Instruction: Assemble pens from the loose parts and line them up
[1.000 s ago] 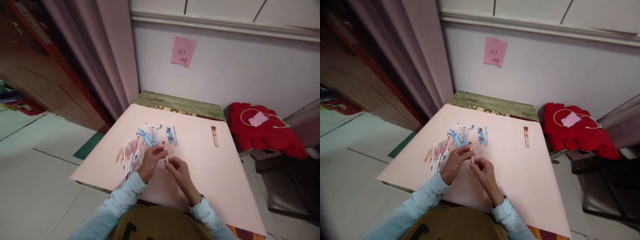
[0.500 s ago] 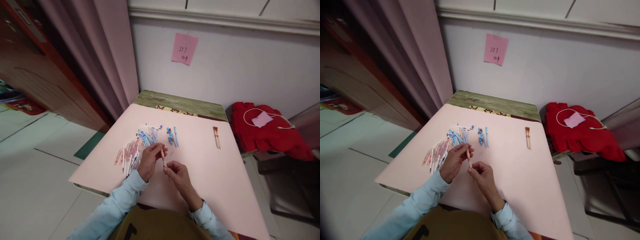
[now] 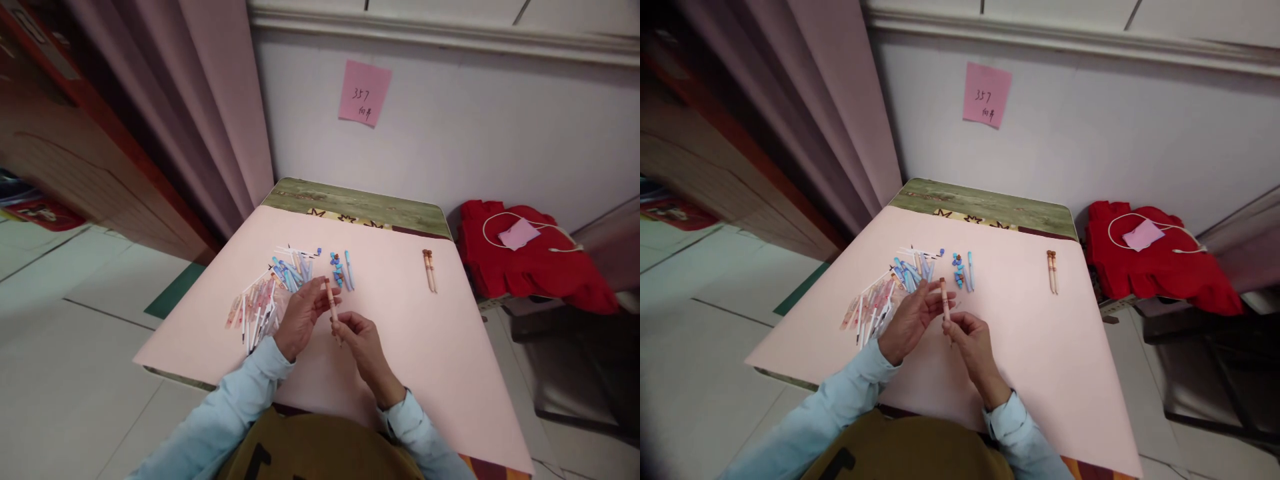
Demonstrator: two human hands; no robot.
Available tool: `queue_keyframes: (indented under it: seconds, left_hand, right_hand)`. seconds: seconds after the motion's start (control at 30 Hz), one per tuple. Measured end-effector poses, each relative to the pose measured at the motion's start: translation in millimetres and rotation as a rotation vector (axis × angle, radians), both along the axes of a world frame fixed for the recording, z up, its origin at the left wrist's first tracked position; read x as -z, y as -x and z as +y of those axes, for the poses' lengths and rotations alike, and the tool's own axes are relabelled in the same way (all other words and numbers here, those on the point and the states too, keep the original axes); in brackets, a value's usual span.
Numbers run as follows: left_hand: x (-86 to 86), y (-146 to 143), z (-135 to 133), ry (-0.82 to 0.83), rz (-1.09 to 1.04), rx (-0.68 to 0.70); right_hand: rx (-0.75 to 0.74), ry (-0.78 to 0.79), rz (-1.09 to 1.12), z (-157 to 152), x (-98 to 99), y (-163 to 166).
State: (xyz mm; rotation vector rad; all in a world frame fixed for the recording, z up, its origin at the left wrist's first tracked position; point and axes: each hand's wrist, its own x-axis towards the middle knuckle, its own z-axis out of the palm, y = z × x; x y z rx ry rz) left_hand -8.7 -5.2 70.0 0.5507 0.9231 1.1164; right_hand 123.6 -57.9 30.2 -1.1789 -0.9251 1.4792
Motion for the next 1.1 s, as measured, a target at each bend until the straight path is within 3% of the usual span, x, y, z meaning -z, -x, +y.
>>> queue_keyframes:
  seconds: [0.17, 0.4, 0.6, 0.7, 0.8, 0.9, 1.1]
  left_hand:
    - [8.9, 0, -7, -0.001, 0.1, 0.143]
    - [8.4, 6, -2, 0.021, 0.139, -0.019]
    - [7.7, 3, -4, 0.041, 0.104, 0.019]
    - [5.5, 11, -3, 0.055, 0.107, -0.028]
    - [2.5, 21, -4, 0.034, 0.108, -0.031]
    - [1.4, 26, -8, 0.022, 0.097, -0.016]
    - [3.9, 29, -16, -0.008, 0.125, -0.037]
  right_hand:
    - [-0.005, -0.029, -0.021, 3, -2.1, -3]
    - [0.017, 0.008, -0.075, -2, 2.3, -4]
    - [0.011, -0.061, -0.121, 4, 5.0, -9]
    - [0.119, -0.123, -0.342, 21, 8.1, -24]
    - [0.159, -0.248, -0.825, 49, 9.8, -41]
    - [0.093, -0.306, -1.165, 78, 10.2, -46]
    - [-0.075, -0.369, -1.426, 105, 17.2, -32]
